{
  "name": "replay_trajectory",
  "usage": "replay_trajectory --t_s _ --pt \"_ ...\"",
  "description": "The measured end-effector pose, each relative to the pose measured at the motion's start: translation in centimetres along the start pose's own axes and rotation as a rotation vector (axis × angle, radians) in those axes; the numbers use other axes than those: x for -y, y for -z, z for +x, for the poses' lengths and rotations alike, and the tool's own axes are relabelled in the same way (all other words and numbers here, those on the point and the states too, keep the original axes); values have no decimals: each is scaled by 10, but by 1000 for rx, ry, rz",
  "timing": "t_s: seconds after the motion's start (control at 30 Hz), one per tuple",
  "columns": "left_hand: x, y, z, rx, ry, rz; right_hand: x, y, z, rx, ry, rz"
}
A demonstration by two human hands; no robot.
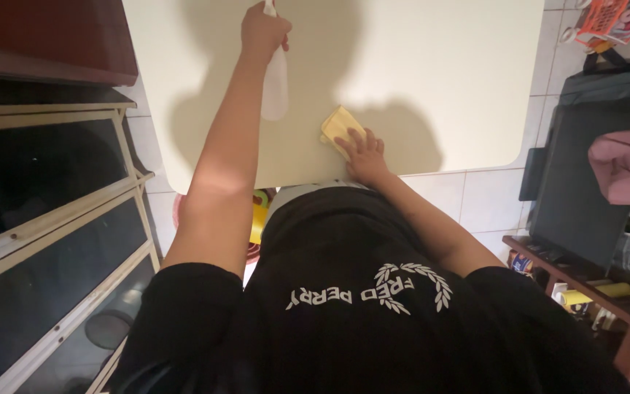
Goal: Cleaning a table surface by spraying it with cleaner and wiping it with a sponge
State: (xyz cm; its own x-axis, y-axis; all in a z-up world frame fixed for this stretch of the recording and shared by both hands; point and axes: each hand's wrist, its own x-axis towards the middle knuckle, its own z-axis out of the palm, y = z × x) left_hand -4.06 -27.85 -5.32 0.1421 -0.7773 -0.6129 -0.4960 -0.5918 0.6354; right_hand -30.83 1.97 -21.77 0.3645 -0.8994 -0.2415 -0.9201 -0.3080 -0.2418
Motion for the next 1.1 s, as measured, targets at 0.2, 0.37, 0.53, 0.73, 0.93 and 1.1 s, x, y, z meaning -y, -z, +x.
replay_trajectory --t_s 0.2,0.37,0.53,0.73,0.93,1.1 --pt "-2 -4 -10 22 -7 -129 3 10 -1 14 0 29" --pt "8 -10 -18 -46 -138 -104 0 9 -3 -47 31 43" --pt "34 -18 -24 -131 -290 -73 -9 26 12 -159 153 88" --pt "44 -15 -67 -78 -315 -180 -34 48 77 44 346 25" --pt "49 -9 -106 -103 -286 -210 -81 82 188 -134 375 66" --pt "48 -11 -133 -97 -245 -420 -107 118 273 -230 505 -100"
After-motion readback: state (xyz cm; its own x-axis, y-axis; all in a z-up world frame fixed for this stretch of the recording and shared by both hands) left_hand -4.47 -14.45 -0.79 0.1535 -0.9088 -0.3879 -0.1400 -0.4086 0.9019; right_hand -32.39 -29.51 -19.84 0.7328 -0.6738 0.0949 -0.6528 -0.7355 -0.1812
